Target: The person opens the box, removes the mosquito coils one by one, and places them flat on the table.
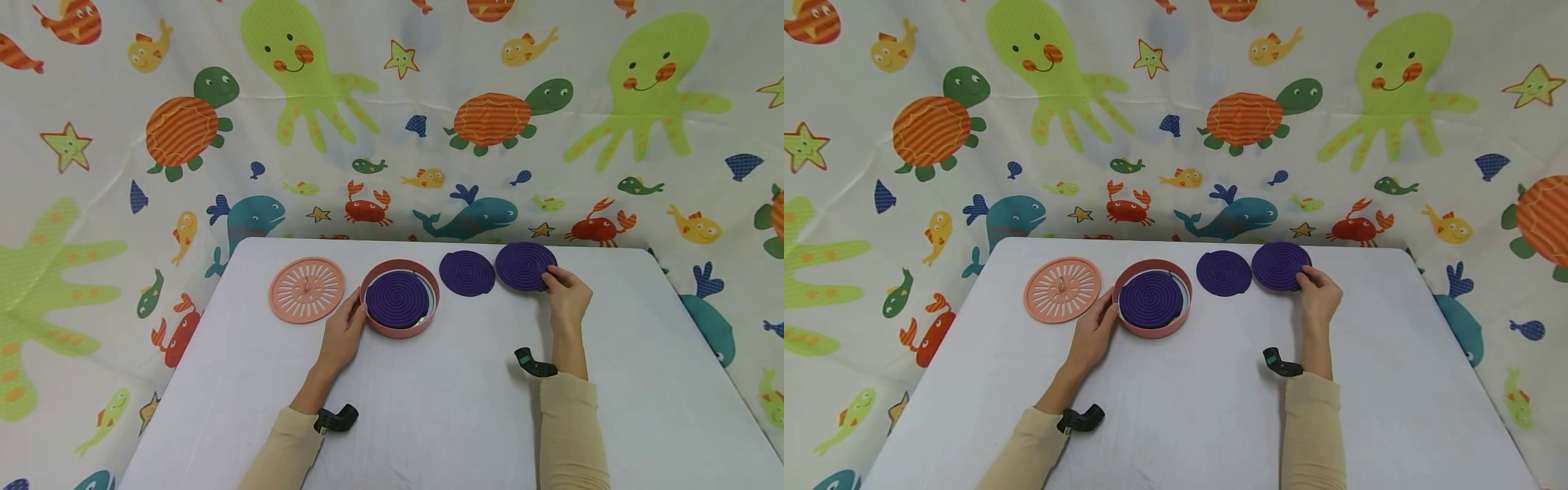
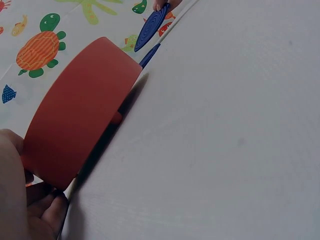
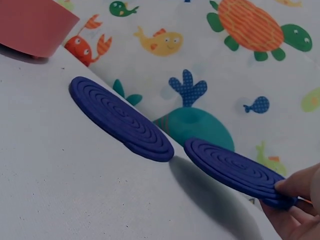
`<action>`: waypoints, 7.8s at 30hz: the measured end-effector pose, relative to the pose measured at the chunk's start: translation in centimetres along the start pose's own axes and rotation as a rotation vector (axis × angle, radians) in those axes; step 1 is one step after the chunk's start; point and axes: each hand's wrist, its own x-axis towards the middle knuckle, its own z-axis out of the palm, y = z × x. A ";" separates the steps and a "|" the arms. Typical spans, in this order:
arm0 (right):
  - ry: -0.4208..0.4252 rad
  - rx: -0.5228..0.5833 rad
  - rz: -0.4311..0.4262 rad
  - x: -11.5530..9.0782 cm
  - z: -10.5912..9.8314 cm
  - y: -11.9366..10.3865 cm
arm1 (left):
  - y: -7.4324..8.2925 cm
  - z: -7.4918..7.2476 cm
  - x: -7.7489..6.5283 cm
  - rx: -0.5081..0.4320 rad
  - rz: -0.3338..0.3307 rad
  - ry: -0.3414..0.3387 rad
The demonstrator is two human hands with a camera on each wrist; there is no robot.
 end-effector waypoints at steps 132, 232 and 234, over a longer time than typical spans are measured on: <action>-0.035 -0.255 -0.051 -0.1 -1.2 -1.1 | 0.2 -0.1 -0.1 -0.005 0.009 0.001; -0.104 -0.243 -0.253 -4.4 1.8 -4.2 | 0.1 -0.3 0.1 0.014 0.000 -0.002; -0.104 -0.236 -0.264 -4.5 1.9 -4.2 | 0.1 -0.3 0.1 0.014 0.002 -0.001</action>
